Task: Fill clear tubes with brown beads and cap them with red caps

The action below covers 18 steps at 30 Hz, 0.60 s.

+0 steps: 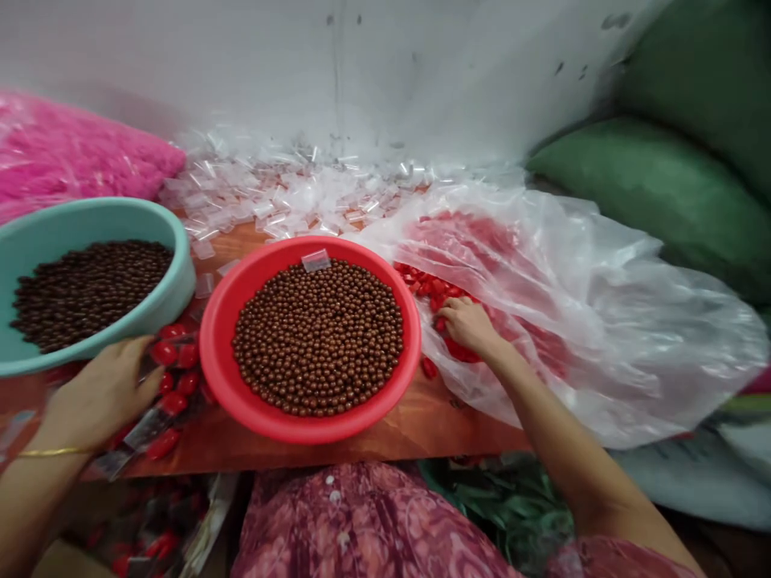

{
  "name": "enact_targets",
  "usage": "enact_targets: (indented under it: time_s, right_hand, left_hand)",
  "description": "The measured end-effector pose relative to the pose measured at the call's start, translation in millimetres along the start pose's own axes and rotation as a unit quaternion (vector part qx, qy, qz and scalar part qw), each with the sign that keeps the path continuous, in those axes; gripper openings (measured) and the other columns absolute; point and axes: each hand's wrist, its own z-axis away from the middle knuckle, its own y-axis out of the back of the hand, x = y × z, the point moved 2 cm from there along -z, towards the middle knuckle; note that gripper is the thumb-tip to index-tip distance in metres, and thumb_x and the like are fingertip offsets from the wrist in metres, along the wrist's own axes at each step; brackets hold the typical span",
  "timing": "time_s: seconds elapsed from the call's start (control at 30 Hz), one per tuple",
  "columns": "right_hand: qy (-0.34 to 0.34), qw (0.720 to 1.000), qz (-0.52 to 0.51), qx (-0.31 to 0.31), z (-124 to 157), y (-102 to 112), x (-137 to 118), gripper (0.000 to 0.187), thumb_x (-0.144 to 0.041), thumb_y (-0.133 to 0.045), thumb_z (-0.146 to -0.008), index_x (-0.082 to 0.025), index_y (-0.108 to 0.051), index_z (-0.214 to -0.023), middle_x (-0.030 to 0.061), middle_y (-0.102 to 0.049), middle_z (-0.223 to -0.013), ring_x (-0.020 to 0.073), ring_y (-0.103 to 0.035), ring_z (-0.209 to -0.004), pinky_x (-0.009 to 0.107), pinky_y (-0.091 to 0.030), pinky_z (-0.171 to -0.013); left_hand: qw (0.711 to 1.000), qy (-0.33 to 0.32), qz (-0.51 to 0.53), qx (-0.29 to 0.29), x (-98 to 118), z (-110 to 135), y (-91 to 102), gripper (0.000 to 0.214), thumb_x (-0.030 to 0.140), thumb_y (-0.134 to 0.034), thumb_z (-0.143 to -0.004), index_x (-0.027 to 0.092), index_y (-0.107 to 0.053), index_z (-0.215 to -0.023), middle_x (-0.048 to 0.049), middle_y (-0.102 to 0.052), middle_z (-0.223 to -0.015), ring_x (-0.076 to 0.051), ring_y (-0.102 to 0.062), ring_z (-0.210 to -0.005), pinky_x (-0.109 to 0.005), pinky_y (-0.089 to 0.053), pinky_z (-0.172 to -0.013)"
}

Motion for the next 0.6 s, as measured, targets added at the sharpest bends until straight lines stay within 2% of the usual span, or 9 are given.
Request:
enact_targets:
  time_s: [0.03, 0.1, 0.17, 0.23, 0.33, 0.4, 0.5, 0.6]
  right_hand:
    - [0.000, 1.000, -0.001, 0.005, -1.5, -2.1, -0.9, 0.028, -0.015, -0.043, -0.084, -0.014, -0.070, -0.093, 0.0134, -0.065, -0.106, 0.0243, -0.054, -0.099, 0.032, -0.037, -0.081]
    - [-0.007, 1.000, 0.004, 0.021, -3.5, -4.4, -1.8, 0.027, -0.016, -0.042, -0.082, -0.012, -0.068, -0.090, 0.0147, -0.067, -0.101, 0.0254, -0.056, -0.095, 0.034, -0.036, -0.081]
    - [-0.018, 0.999, 0.008, 0.039, -3.4, -6.0, -0.7, 0.027, -0.017, -0.041, -0.082, -0.009, -0.066, -0.090, 0.0160, -0.068, -0.091, 0.0253, -0.058, -0.089, 0.035, -0.036, -0.080]
    - [-0.036, 0.997, -0.002, 0.071, -0.7, -7.2, 2.4, 0.028, -0.020, -0.040, -0.081, -0.009, -0.064, -0.090, 0.0154, -0.068, -0.082, 0.0245, -0.060, -0.082, 0.034, -0.038, -0.077]
    - [-0.107, 0.979, -0.088, 0.153, 8.2, -8.0, 9.7, 0.027, -0.025, -0.041, -0.076, -0.014, -0.062, -0.089, 0.0100, -0.067, -0.073, 0.0228, -0.059, -0.069, 0.031, -0.039, -0.063]
    - [-0.149, 0.948, -0.192, 0.203, 16.3, -7.9, 13.5, 0.027, -0.029, -0.041, -0.074, -0.017, -0.062, -0.086, 0.0056, -0.064, -0.066, 0.0209, -0.057, -0.060, 0.030, -0.038, -0.057]
    - [-0.152, 0.893, -0.354, 0.232, 28.1, -6.3, 13.7, 0.027, -0.033, -0.039, -0.073, -0.020, -0.061, -0.082, 0.0006, -0.058, -0.056, 0.0175, -0.054, -0.053, 0.029, -0.039, -0.053]
    - [-0.165, 0.835, -0.472, 0.229, 36.4, -3.8, 11.0, 0.024, -0.034, -0.044, -0.069, -0.019, -0.061, -0.078, -0.0019, -0.054, -0.052, 0.0146, -0.050, -0.048, 0.027, -0.041, -0.049]
  left_hand:
    - [0.999, -0.013, -0.028, 0.012, 15.7, -2.5, 9.5, 0.033, 0.034, -0.033, -0.086, 0.015, -0.055, -0.101, -0.0115, -0.066, -0.100, -0.026, -0.061, -0.093, -0.038, -0.047, -0.085]
    - [0.996, -0.041, -0.058, 0.049, 51.7, -12.5, 29.7, 0.037, 0.030, -0.031, -0.088, 0.012, -0.055, -0.108, -0.0135, -0.064, -0.108, -0.025, -0.061, -0.097, -0.037, -0.047, -0.088]
    - [0.993, -0.053, -0.070, 0.076, 87.4, -29.6, 44.3, 0.036, 0.032, -0.032, -0.090, 0.014, -0.059, -0.107, -0.0111, -0.066, -0.100, -0.025, -0.062, -0.092, -0.036, -0.048, -0.084]
    - [0.992, -0.095, -0.064, 0.056, 120.9, -53.7, 46.8, 0.034, 0.029, -0.033, -0.091, 0.016, -0.060, -0.108, -0.0095, -0.067, -0.097, -0.023, -0.061, -0.093, -0.034, -0.048, -0.081]
    - [0.988, -0.147, -0.048, 0.005, 161.0, -100.0, 30.4, 0.032, 0.025, -0.038, -0.090, 0.014, -0.057, -0.113, -0.0110, -0.065, -0.106, -0.023, -0.059, -0.102, -0.031, -0.047, -0.083]
    - [0.987, -0.157, -0.032, -0.021, 178.8, -131.7, 14.4, 0.035, 0.027, -0.041, -0.090, 0.012, -0.053, -0.119, -0.0128, -0.062, -0.114, -0.024, -0.056, -0.108, -0.032, -0.046, -0.086]
    - [0.989, -0.128, 0.004, -0.070, 191.8, -167.3, -4.3, 0.033, 0.030, -0.041, -0.090, 0.013, -0.057, -0.113, -0.0123, -0.062, -0.115, -0.024, -0.057, -0.108, -0.031, -0.045, -0.087]
    - [0.985, -0.105, 0.041, -0.127, 194.8, -177.6, -11.6, 0.032, 0.038, -0.048, -0.086, 0.014, -0.063, -0.102, -0.0098, -0.066, -0.105, -0.024, -0.061, -0.098, -0.030, -0.046, -0.080]
